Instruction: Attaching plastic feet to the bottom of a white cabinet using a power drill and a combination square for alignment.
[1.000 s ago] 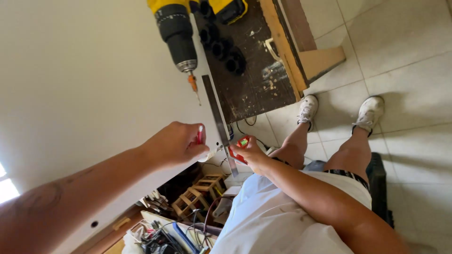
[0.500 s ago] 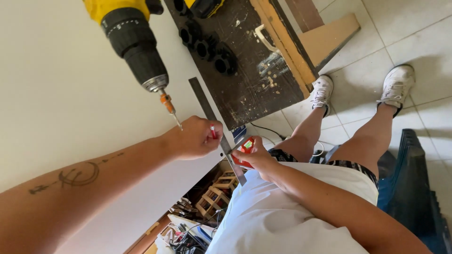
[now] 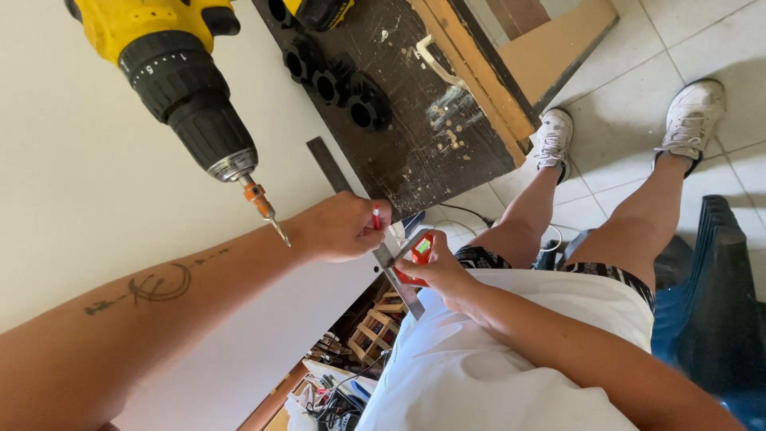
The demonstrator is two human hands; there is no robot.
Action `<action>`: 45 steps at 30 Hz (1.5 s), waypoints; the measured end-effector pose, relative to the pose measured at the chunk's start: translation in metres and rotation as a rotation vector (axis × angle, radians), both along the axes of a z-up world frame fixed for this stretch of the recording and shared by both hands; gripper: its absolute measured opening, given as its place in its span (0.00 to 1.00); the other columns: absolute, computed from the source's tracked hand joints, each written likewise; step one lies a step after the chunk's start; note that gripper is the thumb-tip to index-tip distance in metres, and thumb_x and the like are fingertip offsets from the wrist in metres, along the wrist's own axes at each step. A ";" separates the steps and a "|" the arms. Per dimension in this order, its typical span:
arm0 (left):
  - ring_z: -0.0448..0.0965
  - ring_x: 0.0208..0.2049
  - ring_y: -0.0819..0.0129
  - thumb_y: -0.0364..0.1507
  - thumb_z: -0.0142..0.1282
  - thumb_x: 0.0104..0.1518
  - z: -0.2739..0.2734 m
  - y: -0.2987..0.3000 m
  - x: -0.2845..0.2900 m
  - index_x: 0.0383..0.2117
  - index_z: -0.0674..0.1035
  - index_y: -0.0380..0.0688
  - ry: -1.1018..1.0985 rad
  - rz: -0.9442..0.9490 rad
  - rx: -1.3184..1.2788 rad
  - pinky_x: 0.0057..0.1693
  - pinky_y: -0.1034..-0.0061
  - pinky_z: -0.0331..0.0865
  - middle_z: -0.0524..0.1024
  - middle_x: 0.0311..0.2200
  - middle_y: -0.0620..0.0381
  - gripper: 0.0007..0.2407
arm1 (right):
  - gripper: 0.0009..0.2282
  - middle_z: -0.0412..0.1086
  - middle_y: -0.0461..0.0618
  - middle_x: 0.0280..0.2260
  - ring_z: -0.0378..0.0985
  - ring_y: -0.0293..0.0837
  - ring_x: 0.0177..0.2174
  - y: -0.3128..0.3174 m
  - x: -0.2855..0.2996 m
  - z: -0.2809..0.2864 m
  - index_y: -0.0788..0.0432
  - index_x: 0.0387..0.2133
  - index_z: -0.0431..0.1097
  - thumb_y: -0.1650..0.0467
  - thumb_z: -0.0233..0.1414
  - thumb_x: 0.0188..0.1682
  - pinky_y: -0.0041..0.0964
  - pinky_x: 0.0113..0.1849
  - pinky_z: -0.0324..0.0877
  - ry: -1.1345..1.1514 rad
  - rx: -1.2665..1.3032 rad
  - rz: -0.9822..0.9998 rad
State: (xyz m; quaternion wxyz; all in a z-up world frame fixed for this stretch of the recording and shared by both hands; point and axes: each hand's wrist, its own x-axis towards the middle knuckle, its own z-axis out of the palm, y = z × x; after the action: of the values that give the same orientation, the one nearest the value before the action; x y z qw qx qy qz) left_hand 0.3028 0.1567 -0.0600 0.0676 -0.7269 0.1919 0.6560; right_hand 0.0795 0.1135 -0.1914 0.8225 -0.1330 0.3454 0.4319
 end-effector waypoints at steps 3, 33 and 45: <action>0.86 0.28 0.47 0.31 0.54 0.59 0.002 -0.004 0.001 0.31 0.80 0.47 0.017 0.023 0.027 0.41 0.59 0.79 0.82 0.21 0.48 0.05 | 0.42 0.63 0.61 0.55 0.66 0.55 0.57 -0.001 0.002 0.001 0.54 0.63 0.46 0.66 0.72 0.41 0.51 0.57 0.68 -0.017 0.004 0.008; 0.87 0.31 0.48 0.28 0.57 0.59 -0.006 0.003 -0.002 0.36 0.84 0.41 0.116 0.045 0.046 0.46 0.58 0.80 0.83 0.28 0.42 0.06 | 0.43 0.63 0.61 0.55 0.66 0.55 0.57 -0.010 0.007 0.011 0.55 0.64 0.46 0.67 0.72 0.41 0.51 0.58 0.67 0.006 -0.017 -0.003; 0.86 0.30 0.44 0.29 0.57 0.57 -0.009 0.003 -0.004 0.33 0.84 0.41 0.110 0.014 0.057 0.44 0.56 0.80 0.82 0.26 0.41 0.07 | 0.43 0.62 0.61 0.56 0.64 0.56 0.58 -0.005 0.005 0.006 0.55 0.64 0.46 0.68 0.72 0.41 0.52 0.59 0.66 0.004 0.002 -0.018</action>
State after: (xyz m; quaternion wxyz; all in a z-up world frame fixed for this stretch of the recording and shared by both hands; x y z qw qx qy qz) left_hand 0.2985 0.1598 -0.0689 0.0733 -0.6887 0.1715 0.7007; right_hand 0.0846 0.1085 -0.1855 0.8258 -0.1283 0.3475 0.4253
